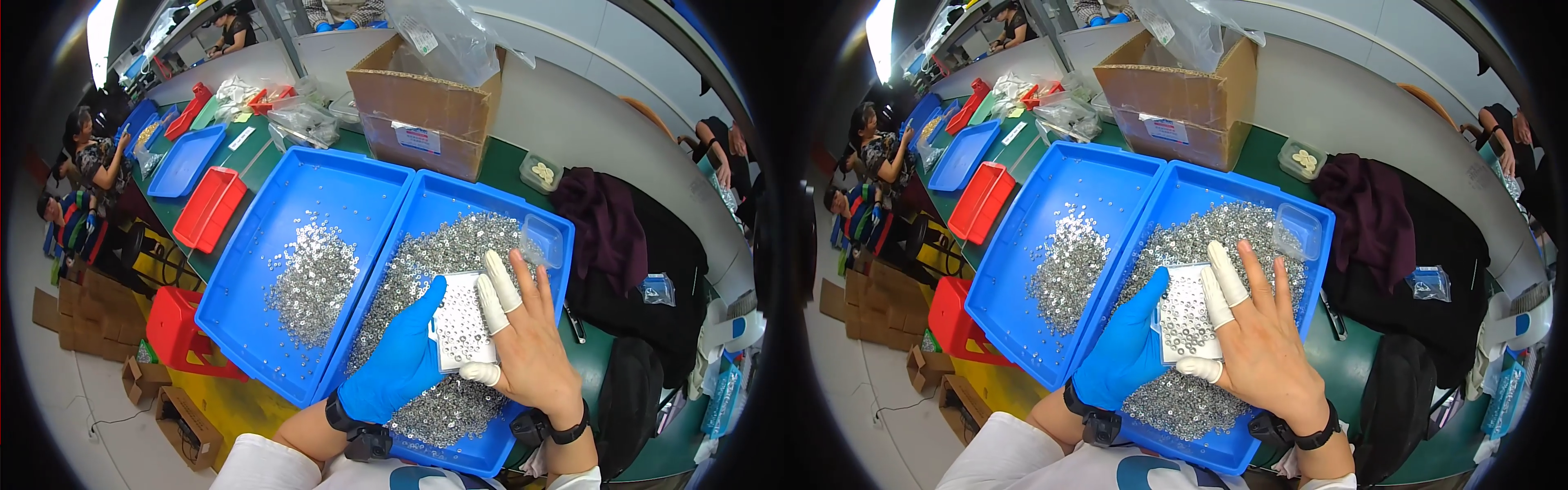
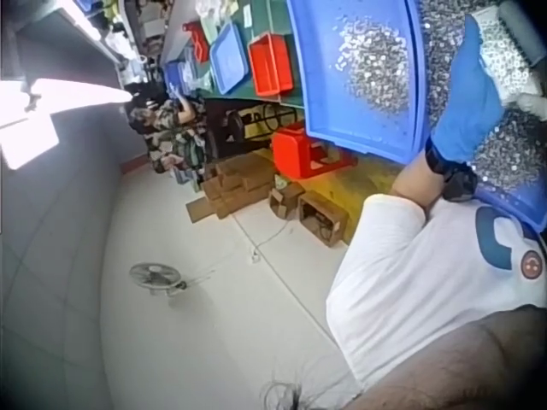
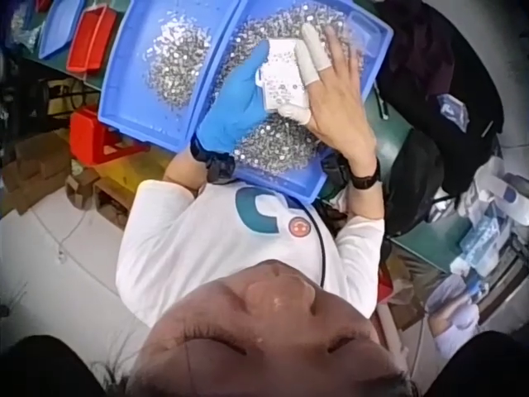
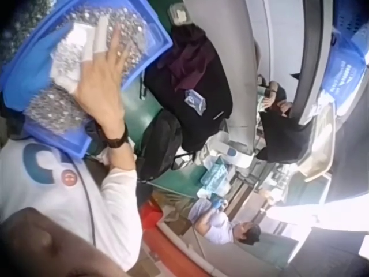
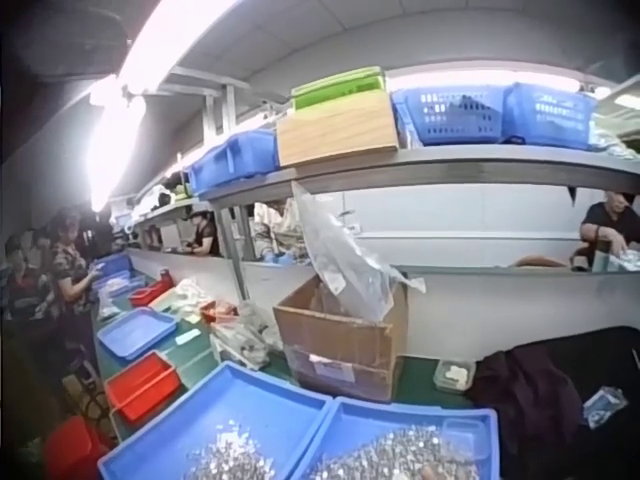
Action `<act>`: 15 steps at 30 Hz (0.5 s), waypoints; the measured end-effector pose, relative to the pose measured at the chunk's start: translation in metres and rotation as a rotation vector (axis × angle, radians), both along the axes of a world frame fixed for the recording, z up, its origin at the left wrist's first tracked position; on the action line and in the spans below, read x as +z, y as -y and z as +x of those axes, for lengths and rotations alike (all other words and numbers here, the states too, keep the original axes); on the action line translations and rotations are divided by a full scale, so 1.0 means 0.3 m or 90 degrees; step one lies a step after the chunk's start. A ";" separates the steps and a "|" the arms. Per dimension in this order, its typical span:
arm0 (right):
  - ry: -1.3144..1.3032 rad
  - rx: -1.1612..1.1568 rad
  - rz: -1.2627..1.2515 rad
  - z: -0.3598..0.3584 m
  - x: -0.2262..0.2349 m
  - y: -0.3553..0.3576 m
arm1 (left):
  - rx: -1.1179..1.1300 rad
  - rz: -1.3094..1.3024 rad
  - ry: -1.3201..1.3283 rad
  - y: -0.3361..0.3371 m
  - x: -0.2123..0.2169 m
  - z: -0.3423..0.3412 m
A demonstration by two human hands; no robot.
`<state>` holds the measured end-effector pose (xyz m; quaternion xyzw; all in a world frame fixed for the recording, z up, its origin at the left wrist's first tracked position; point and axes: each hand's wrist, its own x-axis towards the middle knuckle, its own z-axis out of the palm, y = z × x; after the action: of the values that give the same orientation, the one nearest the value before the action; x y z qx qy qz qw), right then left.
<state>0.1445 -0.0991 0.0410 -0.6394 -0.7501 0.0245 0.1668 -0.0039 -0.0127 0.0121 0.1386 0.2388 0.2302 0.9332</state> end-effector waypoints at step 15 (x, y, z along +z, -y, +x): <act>-0.135 0.019 0.020 0.026 0.004 0.013 | -0.032 -0.078 0.123 -0.022 0.013 -0.050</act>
<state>0.1524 -0.1029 0.0420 -0.6193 -0.7381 0.0829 0.2546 -0.0188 -0.0062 0.0159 0.0648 0.1580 0.2039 0.9640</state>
